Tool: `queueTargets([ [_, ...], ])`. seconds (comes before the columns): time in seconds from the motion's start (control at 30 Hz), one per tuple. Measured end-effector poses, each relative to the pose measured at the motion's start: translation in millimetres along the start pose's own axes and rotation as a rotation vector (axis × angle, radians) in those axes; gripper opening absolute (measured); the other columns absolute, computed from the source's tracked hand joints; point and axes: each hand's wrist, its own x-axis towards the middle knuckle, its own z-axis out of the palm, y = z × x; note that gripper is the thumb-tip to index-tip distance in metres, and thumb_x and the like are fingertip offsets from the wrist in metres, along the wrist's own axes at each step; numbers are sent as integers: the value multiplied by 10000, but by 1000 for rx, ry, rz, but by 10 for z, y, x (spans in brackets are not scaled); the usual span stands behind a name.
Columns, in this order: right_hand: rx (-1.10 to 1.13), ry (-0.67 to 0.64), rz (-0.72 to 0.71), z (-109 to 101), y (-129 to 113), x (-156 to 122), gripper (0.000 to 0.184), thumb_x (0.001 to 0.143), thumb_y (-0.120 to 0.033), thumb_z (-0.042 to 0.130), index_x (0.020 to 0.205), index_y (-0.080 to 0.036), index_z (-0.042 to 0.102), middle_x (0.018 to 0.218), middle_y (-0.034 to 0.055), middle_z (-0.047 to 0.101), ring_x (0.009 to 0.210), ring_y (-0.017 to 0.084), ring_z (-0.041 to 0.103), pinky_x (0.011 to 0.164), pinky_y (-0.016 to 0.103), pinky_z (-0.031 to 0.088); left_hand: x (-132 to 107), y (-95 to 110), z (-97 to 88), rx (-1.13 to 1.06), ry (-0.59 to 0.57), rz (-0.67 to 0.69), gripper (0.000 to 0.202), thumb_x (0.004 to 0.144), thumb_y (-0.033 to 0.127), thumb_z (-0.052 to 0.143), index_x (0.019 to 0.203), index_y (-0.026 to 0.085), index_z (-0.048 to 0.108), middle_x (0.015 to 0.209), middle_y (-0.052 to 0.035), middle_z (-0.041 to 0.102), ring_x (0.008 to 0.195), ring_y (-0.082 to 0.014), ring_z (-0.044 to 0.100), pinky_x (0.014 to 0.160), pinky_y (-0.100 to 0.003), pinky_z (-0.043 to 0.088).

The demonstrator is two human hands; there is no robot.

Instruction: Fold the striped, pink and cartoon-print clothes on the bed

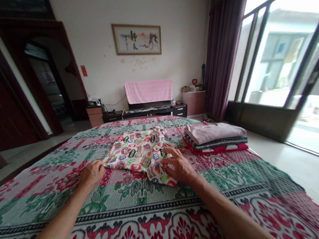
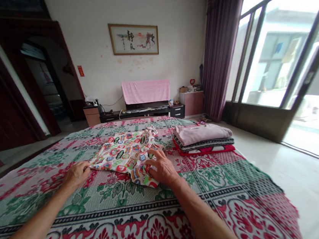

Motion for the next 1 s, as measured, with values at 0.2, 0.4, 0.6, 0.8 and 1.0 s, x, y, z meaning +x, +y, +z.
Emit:
queueTargets([
  [0.2,204,-121,-82,98,-88,13,460,675,-27,467,1037,-227,668,1298,59,544,1170,194,499,1009,343,373,-7,-12,14,41,-11,-17,194,780,256,399,759,196,582,874,-62,657,822,-194,596,740,-279,440],
  [0.4,280,-44,219,114,-93,-7,274,715,-114,475,838,-165,714,634,1,645,554,106,539,583,201,410,-1,-4,11,31,-6,-29,160,747,251,424,724,209,577,841,-46,660,809,-192,599,732,-278,439],
  [0.6,293,5,236,76,-90,-20,260,676,-114,478,770,-141,719,588,-1,607,534,97,509,546,192,369,4,21,-13,-1,12,13,149,724,276,439,684,211,567,835,-43,663,818,-196,603,735,-278,451],
  [0.8,313,-11,236,45,-116,-18,275,699,-130,469,785,-130,730,590,2,621,521,94,505,546,192,373,2,90,-65,-36,1,6,138,702,279,454,651,213,564,848,-33,667,829,-191,603,762,-275,468],
  [1.0,281,23,244,42,-63,-33,267,686,-124,467,770,-127,721,593,0,610,532,93,506,546,192,364,-17,161,-112,-63,-16,22,157,713,313,487,622,206,556,950,-44,666,843,-179,608,779,-269,470],
])
